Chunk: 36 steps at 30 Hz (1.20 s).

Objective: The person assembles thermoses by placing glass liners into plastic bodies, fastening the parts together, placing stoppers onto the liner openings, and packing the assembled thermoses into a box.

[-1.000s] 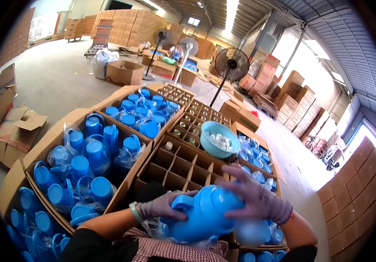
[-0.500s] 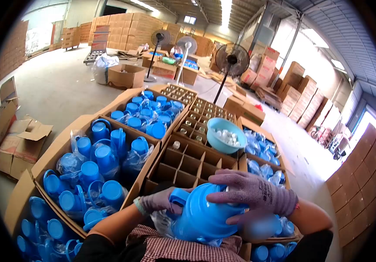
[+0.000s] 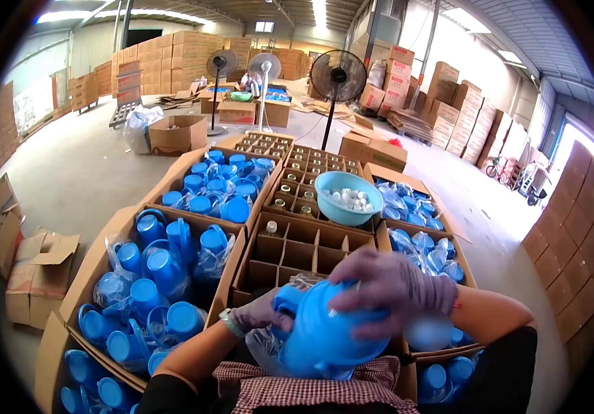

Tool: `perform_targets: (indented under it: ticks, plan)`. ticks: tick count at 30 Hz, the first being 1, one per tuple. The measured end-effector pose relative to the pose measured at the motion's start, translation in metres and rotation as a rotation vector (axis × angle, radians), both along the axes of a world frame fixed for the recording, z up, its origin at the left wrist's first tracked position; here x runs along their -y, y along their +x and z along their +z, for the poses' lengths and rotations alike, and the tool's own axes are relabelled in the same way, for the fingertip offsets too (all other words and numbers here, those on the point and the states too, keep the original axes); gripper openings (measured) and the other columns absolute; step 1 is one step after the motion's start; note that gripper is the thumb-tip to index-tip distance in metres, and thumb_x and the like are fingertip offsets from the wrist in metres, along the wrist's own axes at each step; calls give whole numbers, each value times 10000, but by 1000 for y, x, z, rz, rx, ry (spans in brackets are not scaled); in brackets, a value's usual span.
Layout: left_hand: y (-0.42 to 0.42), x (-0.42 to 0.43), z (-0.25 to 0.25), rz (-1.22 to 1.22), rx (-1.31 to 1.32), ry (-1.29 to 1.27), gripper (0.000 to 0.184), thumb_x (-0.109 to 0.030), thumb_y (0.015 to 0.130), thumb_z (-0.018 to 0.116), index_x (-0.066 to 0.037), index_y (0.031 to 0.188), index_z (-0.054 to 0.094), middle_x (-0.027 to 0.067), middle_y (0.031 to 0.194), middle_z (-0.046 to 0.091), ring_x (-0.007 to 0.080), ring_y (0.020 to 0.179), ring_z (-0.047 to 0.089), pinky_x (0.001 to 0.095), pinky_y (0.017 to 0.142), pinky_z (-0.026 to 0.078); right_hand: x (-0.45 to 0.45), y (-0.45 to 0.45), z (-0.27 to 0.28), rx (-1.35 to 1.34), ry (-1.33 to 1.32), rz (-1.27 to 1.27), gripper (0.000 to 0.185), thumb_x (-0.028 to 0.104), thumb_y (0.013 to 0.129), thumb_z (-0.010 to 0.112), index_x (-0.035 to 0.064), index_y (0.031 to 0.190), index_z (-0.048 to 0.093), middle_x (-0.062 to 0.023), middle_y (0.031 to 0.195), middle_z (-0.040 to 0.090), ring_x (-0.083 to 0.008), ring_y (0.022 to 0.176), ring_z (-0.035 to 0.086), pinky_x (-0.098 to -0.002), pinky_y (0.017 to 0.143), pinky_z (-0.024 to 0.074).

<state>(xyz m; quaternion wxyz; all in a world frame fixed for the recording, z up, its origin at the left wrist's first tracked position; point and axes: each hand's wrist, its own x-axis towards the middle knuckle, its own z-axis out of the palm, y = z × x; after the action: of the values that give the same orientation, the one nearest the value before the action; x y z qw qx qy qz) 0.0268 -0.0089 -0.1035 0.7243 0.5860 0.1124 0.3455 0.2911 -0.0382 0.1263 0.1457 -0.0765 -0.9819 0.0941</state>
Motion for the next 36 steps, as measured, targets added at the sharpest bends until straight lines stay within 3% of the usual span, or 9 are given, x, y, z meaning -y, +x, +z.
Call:
perform_targets:
  ticks: [2, 4, 7, 12, 18, 20, 25, 31, 36]
  plan:
    - [18, 6, -8, 159, -100, -231, 701, -187, 796, 895, 2, 1398, 588, 70, 1292, 687, 197, 1205, 642, 361, 1072, 494, -32, 19, -38, -190, 14, -397, 323, 343, 874, 751, 107, 1091, 711, -132, 1082, 675, -356, 1042, 674, -459, 882, 565]
    - [89, 63, 6, 667, -126, 392, 814, -224, 798, 896, 10, 1475, 510, 136, 1466, 559, 220, 1372, 503, 370, 1151, 399, -92, 55, -86, 139, -104, -808, 380, 401, 903, 709, 64, 1078, 702, -162, 1088, 695, -367, 1071, 680, -462, 883, 564]
    - [89, 73, 5, 529, -227, 83, 971, -243, 783, 912, 12, 1561, 389, 147, 1570, 449, 220, 1416, 450, 367, 1165, 372, -59, 39, -56, 320, -115, -930, 617, 548, 880, 709, 68, 1266, 670, -288, 1221, 656, -452, 1142, 644, -487, 1014, 513]
    - [8, 15, 33, -56, 61, -63, 812, -221, 804, 885, -17, 1494, 508, 65, 1386, 593, 164, 1244, 572, 329, 1089, 446, -10, 8, 2, 65, 93, 165, 510, 367, 898, 718, 92, 1320, 641, -182, 1319, 606, -385, 1201, 613, -478, 1025, 516]
    - [88, 60, -19, 833, -372, 111, 792, -255, 831, 864, -49, 1503, 498, 93, 1273, 662, 171, 1153, 623, 328, 1012, 502, -74, 58, -85, -26, -175, -633, 299, 264, 916, 669, 37, 1108, 700, -197, 1035, 693, -371, 981, 684, -420, 893, 559]
    - [60, 45, -21, 342, -64, -68, 938, -212, 815, 888, -38, 1585, 381, 104, 1436, 578, 193, 1311, 545, 358, 1143, 400, -52, 45, -64, 26, -134, -586, 345, 282, 901, 706, 51, 1158, 692, -167, 1094, 704, -319, 1068, 673, -402, 959, 536]
    - [-4, 15, 14, -68, -31, -43, 1020, -309, 755, 941, -55, 1577, 394, 89, 1549, 482, 216, 1401, 474, 397, 1188, 361, 13, 11, 5, 50, -44, -169, 616, 429, 881, 754, 133, 1397, 590, -164, 1278, 608, -333, 1096, 649, -431, 907, 558]
    - [37, 40, -19, 351, -61, -135, 818, -131, 740, 934, -80, 1458, 546, 43, 1308, 655, 169, 1206, 604, 371, 1082, 490, -17, 47, -54, -169, -182, -304, 447, 312, 867, 765, 72, 1224, 645, -143, 1149, 659, -312, 1035, 670, -412, 913, 549]
    - [47, 22, 3, 258, -79, 62, 872, -387, 748, 934, -60, 1452, 539, 76, 1304, 653, 177, 1235, 585, 351, 1082, 470, -39, 74, -69, -219, -117, -306, 422, 325, 876, 750, 49, 1182, 657, -146, 1156, 660, -295, 1069, 664, -408, 952, 526]
